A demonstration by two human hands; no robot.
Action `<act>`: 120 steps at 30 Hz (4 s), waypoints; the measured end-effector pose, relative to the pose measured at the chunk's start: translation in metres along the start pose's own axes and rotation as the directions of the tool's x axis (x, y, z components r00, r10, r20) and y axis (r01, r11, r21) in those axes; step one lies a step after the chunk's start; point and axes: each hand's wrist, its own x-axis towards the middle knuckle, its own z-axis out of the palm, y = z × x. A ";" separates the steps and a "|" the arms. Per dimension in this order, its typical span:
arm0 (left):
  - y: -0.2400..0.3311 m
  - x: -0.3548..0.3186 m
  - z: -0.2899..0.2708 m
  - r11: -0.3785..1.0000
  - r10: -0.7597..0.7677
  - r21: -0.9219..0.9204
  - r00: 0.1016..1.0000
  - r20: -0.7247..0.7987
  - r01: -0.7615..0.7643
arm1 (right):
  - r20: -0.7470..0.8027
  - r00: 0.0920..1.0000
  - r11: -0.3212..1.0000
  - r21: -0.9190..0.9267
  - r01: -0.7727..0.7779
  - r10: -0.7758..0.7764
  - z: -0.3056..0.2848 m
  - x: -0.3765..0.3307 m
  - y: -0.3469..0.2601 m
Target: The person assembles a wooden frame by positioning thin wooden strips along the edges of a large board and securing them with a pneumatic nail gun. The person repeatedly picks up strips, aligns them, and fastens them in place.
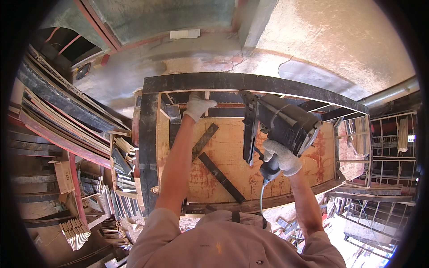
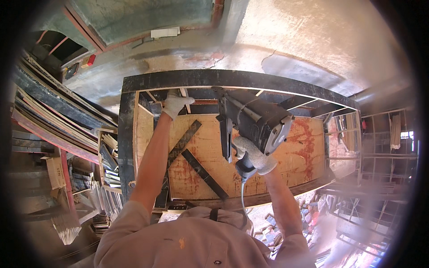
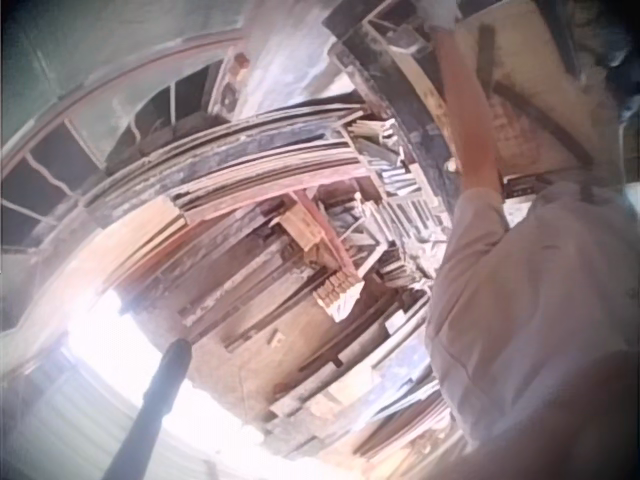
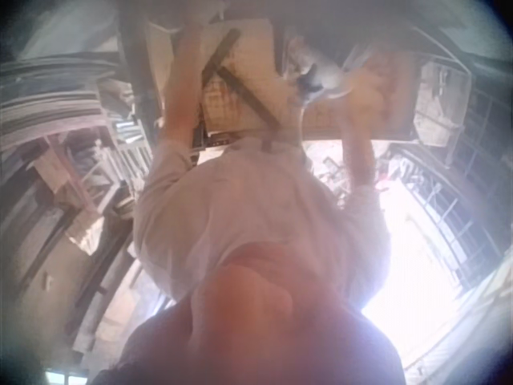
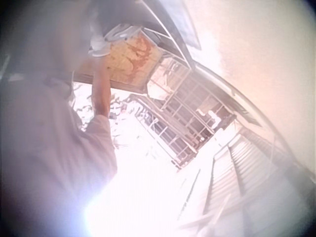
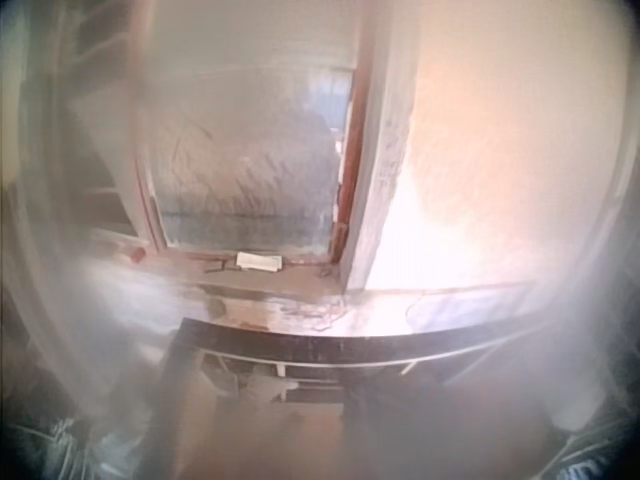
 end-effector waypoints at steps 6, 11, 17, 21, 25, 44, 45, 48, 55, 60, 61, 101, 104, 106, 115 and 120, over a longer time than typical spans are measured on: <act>0.040 -0.006 -0.017 0.963 0.223 -0.161 0.975 0.017 -0.217 | 0.277 0.949 0.987 0.025 -0.160 0.147 -0.007 0.026 -0.035; 0.019 0.004 -0.030 0.983 0.166 -0.088 0.983 0.078 -0.159 | 0.366 0.925 0.995 -0.043 -0.090 0.100 0.001 0.048 -0.075; 0.021 0.004 -0.028 0.967 0.083 -0.249 0.992 0.094 -0.057 | 0.246 0.951 0.970 -0.201 -0.138 0.187 0.036 0.069 -0.133; 0.020 0.004 -0.030 0.941 -0.016 -0.334 0.994 0.106 0.051 | 0.287 0.943 0.940 -0.335 -0.064 0.166 0.049 0.090 -0.147; 0.017 0.006 -0.027 0.992 0.045 -0.119 0.992 0.116 -0.031 | 0.257 0.952 0.911 -0.409 -0.051 0.169 0.059 0.097 -0.157; 0.024 0.005 -0.028 0.987 0.036 -0.158 0.996 0.078 -0.023 | 0.232 0.940 0.854 -0.511 -0.102 0.251 0.072 0.098 -0.173; 0.022 0.005 -0.028 0.982 0.028 -0.191 0.995 0.092 -0.010 | 0.240 0.940 0.854 -0.513 -0.088 0.241 0.071 0.097 -0.174; 0.017 0.006 -0.030 0.972 0.029 -0.235 0.993 0.116 -0.001 | 0.290 0.921 0.847 -0.526 -0.073 0.259 0.071 0.094 -0.181; 0.021 0.002 -0.031 0.921 -0.002 -0.385 0.992 0.128 0.051 | 0.291 0.928 0.856 -0.514 -0.054 0.234 0.068 0.085 -0.181; 0.040 -0.007 -0.019 0.931 0.037 -0.365 0.993 0.109 0.005 | 0.170 0.959 0.915 -0.375 -0.149 0.226 0.018 0.046 -0.173; 0.036 -0.008 -0.026 0.942 0.084 -0.333 0.989 0.123 -0.038 | 0.200 0.968 0.905 -0.421 -0.055 0.152 0.003 0.037 -0.173; 0.044 0.012 0.017 0.892 -0.209 -0.452 0.865 -0.455 -0.023 | 0.054 0.959 0.821 -0.531 -0.209 0.279 -0.212 -0.002 -0.142; 0.042 -0.017 0.028 0.987 -0.148 -0.139 0.761 -0.632 0.077 | -0.002 0.916 0.858 -0.349 -0.376 0.401 -0.245 -0.066 -0.073; 0.006 -0.078 0.049 0.974 0.053 0.203 0.774 -0.631 0.098 | -0.109 0.884 0.836 -0.292 -0.465 0.454 -0.267 -0.122 -0.016; -0.162 -0.368 0.116 0.184 -0.265 0.554 0.502 0.823 -0.812 | -0.399 0.522 0.633 0.229 -0.740 0.754 -0.169 -0.388 0.166; -0.121 -0.315 0.148 0.335 -0.338 0.377 0.263 0.904 -0.864 | -0.474 0.402 0.593 0.373 -0.714 0.783 -0.058 -0.507 0.212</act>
